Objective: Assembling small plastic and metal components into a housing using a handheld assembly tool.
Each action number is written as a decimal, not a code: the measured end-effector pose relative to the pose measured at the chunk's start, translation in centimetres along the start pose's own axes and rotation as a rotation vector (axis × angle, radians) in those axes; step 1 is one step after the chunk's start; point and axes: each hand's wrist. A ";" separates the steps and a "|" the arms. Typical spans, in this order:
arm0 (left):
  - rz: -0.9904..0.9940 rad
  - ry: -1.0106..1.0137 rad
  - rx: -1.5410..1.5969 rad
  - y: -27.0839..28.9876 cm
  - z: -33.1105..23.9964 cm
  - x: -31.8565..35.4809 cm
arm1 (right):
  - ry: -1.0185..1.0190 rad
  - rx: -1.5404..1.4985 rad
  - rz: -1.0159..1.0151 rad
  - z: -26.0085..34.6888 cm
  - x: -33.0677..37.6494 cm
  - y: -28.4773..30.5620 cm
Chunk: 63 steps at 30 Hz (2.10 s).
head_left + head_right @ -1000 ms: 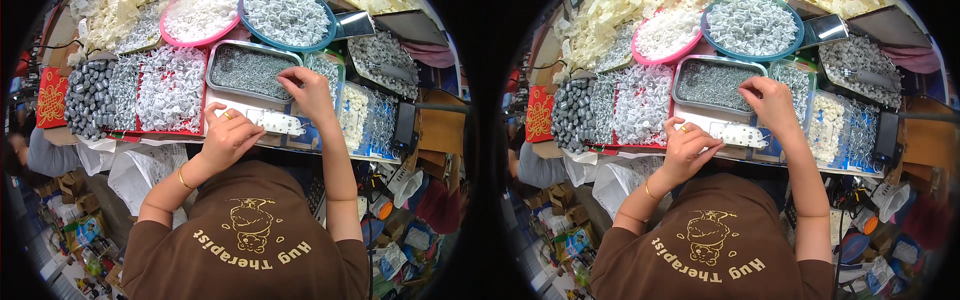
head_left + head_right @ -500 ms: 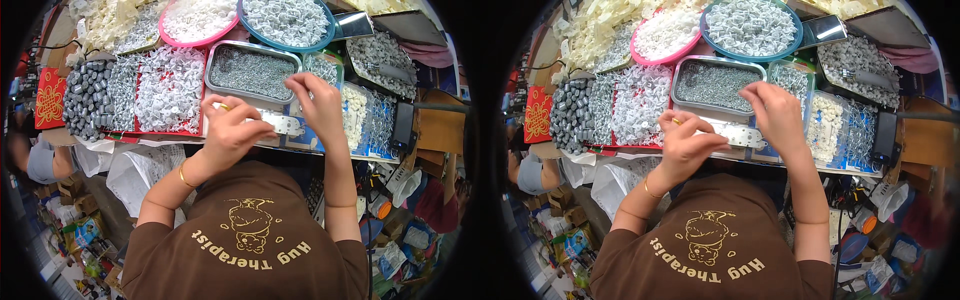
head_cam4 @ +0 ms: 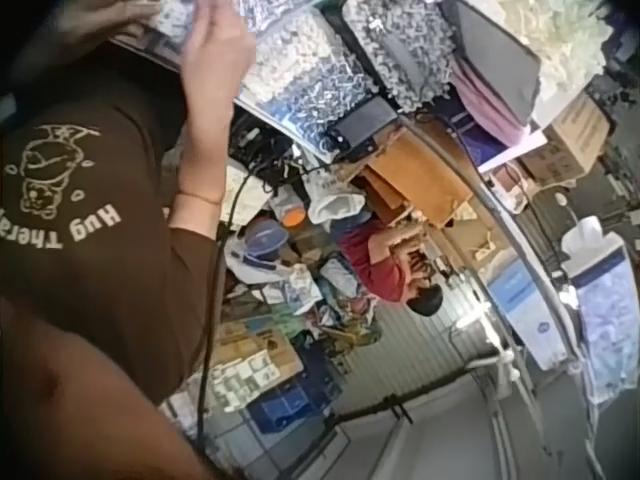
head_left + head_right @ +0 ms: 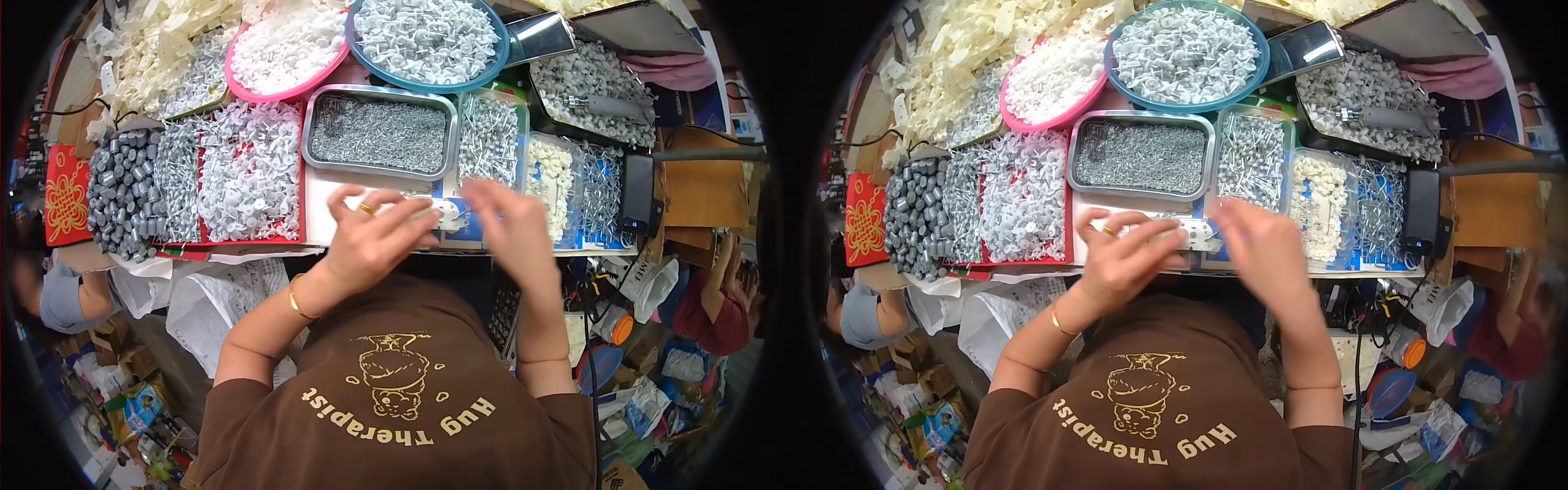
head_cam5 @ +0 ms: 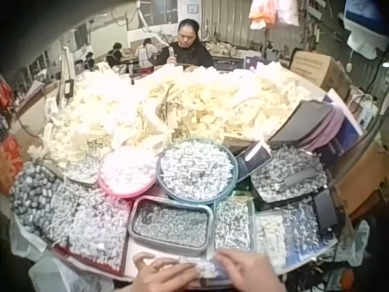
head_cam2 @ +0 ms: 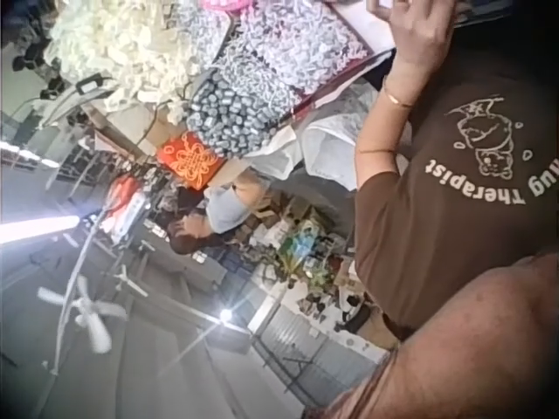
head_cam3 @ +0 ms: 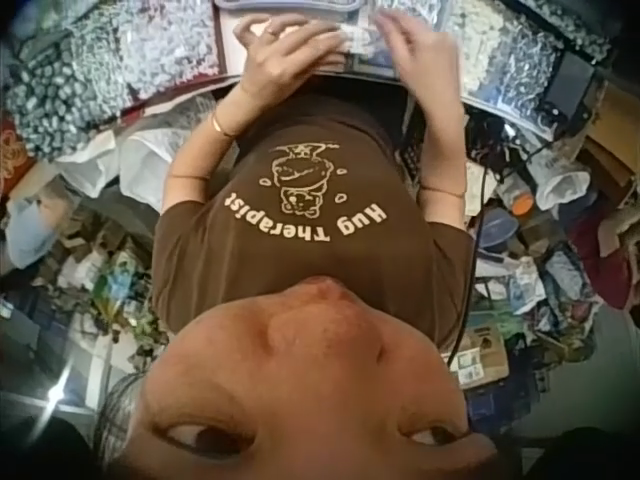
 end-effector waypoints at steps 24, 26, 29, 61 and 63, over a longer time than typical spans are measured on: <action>-0.011 0.345 0.147 -0.4 10.2 -2.7 | -0.140 -0.242 -1.063 -15.1 -13.5 4.1; -0.028 0.366 0.176 -1.0 10.0 -3.6 | -0.209 -0.712 -1.105 -10.2 -12.8 7.3; -0.059 0.370 0.190 -1.0 9.8 -3.6 | -0.350 -1.132 -0.640 -7.2 -11.0 8.4; 0.292 0.157 0.501 -2.1 0.8 -1.6 | 0.260 -1.040 0.021 3.2 -2.5 0.4; 0.295 0.180 0.518 -2.0 0.7 -1.7 | 0.148 -1.059 -0.044 3.1 -2.4 0.2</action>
Point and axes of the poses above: each hand's wrist, its own x-axis away from the middle knuckle, its own y-axis out of the back of the hand, z = x × y, and after that the axes turned 13 degrees about x, right-handed
